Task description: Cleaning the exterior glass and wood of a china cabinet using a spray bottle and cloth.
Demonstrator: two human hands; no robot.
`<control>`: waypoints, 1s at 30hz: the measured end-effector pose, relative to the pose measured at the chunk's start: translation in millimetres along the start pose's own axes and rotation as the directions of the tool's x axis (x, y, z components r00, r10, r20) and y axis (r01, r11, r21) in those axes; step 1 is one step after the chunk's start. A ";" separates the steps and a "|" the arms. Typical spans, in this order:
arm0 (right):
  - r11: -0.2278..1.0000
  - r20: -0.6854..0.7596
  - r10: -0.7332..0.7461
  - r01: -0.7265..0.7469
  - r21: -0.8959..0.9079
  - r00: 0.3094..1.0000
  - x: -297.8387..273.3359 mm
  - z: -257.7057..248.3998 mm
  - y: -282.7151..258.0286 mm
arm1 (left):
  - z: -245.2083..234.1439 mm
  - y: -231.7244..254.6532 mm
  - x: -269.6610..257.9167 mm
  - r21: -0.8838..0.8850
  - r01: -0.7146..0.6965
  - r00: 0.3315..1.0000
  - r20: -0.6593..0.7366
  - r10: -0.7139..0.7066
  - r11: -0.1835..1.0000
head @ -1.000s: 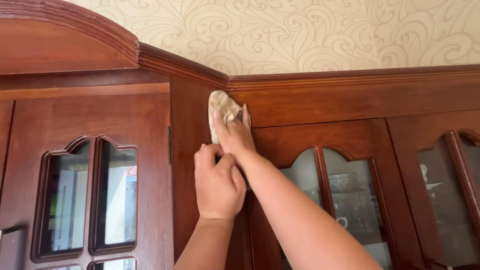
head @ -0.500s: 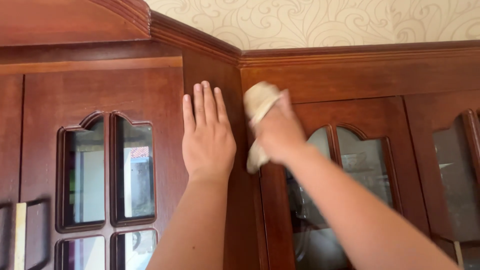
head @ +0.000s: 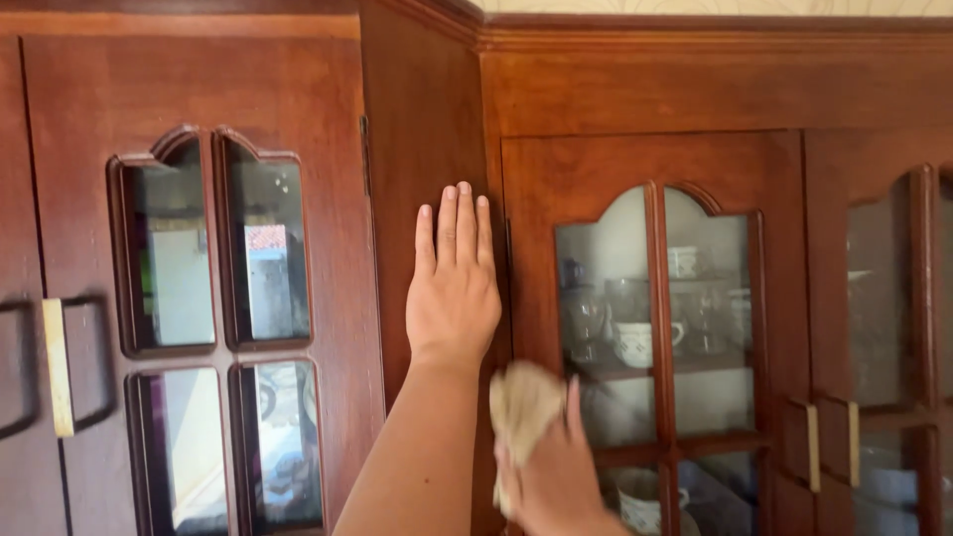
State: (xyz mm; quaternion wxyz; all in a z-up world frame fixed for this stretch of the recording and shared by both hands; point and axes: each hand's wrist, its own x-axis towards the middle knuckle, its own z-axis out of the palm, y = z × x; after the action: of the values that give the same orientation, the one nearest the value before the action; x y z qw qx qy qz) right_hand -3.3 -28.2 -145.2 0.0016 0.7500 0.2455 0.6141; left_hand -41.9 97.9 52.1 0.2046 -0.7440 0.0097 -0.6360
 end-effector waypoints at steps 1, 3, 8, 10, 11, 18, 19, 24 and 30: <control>1.000 0.009 0.003 -0.003 0.002 1.000 -24.8 16.7 0.5 | 0.2 2.7 -4.1 -0.004 -0.002 1.000 0.008 0.002 1.000; 0.990 -0.125 -0.130 0.122 -0.071 0.984 -76.9 48.6 -1.0 | 0.7 7.6 -14.5 0.013 -0.022 0.999 0.033 0.022 1.000; 0.990 0.126 0.140 -0.134 -0.054 0.982 -46.1 19.5 -14.1 | 6.5 20.3 -37.1 -0.130 -0.035 0.999 0.018 0.038 0.991; 0.972 0.184 0.229 -0.215 -0.094 0.956 25.7 -26.3 -24.9 | 10.1 27.7 -44.6 -0.277 -0.023 1.000 -0.026 0.016 0.961; 0.922 0.465 0.388 -0.333 -0.198 0.796 75.9 -73.1 -31.9 | 11.7 31.8 -48.8 -0.307 -0.036 0.999 -0.024 0.030 0.951; 0.973 0.045 0.166 -0.171 0.153 0.985 60.7 -45.7 2.6 | 20.0 52.0 -79.4 -0.469 -0.075 0.997 -0.029 0.070 0.880; 0.974 0.045 0.164 -0.169 0.150 0.985 42.0 -38.9 4.8 | 21.3 55.5 -84.7 -0.471 -0.074 0.997 -0.031 0.067 0.879; 0.990 0.368 0.119 -0.085 -0.109 0.922 -10.5 -31.4 23.3 | 22.9 68.9 -107.2 -0.448 -0.067 0.998 -0.032 0.060 0.892; 0.961 0.039 0.196 -0.184 -0.206 0.980 49.9 -41.8 81.4 | 26.0 71.9 -108.4 -0.403 -0.069 0.997 -0.012 0.070 0.913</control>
State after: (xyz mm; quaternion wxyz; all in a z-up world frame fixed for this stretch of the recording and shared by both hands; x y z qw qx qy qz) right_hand -5.8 -93.8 -64.2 0.0259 0.7840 0.1088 0.6106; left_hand -20.2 69.4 -75.6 0.0695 -0.7703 0.1668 -0.6116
